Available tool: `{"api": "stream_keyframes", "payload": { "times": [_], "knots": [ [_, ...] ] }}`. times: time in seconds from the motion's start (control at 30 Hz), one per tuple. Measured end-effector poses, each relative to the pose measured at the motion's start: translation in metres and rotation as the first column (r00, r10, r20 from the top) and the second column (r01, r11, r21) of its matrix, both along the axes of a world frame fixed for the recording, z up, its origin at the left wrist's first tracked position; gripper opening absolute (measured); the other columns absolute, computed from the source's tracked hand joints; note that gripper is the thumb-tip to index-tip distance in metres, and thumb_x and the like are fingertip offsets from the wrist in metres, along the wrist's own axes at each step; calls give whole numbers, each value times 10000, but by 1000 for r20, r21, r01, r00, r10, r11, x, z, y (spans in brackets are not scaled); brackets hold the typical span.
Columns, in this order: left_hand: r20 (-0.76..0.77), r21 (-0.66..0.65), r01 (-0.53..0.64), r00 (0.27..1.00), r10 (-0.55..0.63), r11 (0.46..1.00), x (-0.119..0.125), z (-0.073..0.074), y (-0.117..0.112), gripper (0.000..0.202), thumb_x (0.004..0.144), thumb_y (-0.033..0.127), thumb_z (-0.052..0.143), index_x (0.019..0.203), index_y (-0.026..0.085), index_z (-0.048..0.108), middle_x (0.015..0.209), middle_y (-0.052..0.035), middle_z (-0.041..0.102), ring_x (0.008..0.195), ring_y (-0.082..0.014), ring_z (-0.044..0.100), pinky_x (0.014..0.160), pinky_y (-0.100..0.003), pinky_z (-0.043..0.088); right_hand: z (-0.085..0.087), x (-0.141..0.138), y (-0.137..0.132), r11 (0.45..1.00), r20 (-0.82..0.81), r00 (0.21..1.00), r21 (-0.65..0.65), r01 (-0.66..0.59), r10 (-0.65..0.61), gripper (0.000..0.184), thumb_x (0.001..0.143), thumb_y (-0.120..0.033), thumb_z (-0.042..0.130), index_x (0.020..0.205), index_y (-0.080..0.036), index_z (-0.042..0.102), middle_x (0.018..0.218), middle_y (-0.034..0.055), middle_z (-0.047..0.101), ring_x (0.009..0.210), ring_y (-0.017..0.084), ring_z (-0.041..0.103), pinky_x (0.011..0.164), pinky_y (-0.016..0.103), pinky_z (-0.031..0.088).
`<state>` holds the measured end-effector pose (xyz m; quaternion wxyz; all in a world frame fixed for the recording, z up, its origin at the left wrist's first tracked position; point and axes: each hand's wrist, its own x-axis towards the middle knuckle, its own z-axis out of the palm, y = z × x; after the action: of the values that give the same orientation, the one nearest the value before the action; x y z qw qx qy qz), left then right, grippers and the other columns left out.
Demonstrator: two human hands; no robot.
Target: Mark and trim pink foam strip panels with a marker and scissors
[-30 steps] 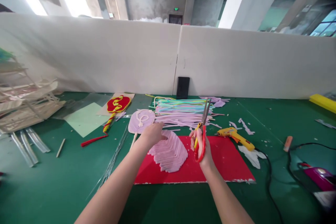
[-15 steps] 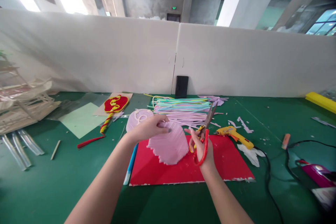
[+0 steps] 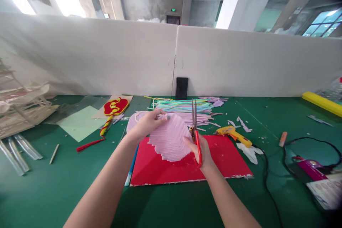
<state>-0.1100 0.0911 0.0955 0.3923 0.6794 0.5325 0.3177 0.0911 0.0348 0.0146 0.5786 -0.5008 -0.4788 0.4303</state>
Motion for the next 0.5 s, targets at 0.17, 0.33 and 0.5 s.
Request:
{"api": "stream_keyframes", "payload": {
  "times": [0.17, 0.33, 0.5],
  "knots": [
    [491, -337, 196, 871, -6, 921, 5, -19, 6, 607, 917, 642, 333, 1068, 137, 634, 845, -94, 699, 743, -197, 641, 595, -273, 464, -11, 3, 8, 992, -251, 960, -5, 125, -122, 358, 619, -404, 802, 895, -216, 673, 935, 29, 738, 946, 260, 673, 869, 394, 529],
    [709, -323, 412, 702, -70, 852, 17, -43, 5, 368, 928, 453, 520, 1106, 156, 645, 935, -94, 736, 896, -204, 682, 762, -281, 506, -17, 7, 15, 970, -353, 904, -74, 230, -241, 434, 590, -404, 818, 939, -190, 675, 986, 62, 738, 975, 287, 675, 873, 429, 531],
    [878, -257, 623, 471, -91, 738, 18, -50, 5, 465, 906, 497, 548, 1115, 93, 643, 953, -139, 738, 923, -221, 693, 765, -267, 512, -19, 10, 21, 948, -388, 869, -42, 317, -308, 522, 608, -412, 791, 1065, -197, 659, 1190, 68, 684, 1146, 283, 612, 901, 397, 523]
  ]
}}
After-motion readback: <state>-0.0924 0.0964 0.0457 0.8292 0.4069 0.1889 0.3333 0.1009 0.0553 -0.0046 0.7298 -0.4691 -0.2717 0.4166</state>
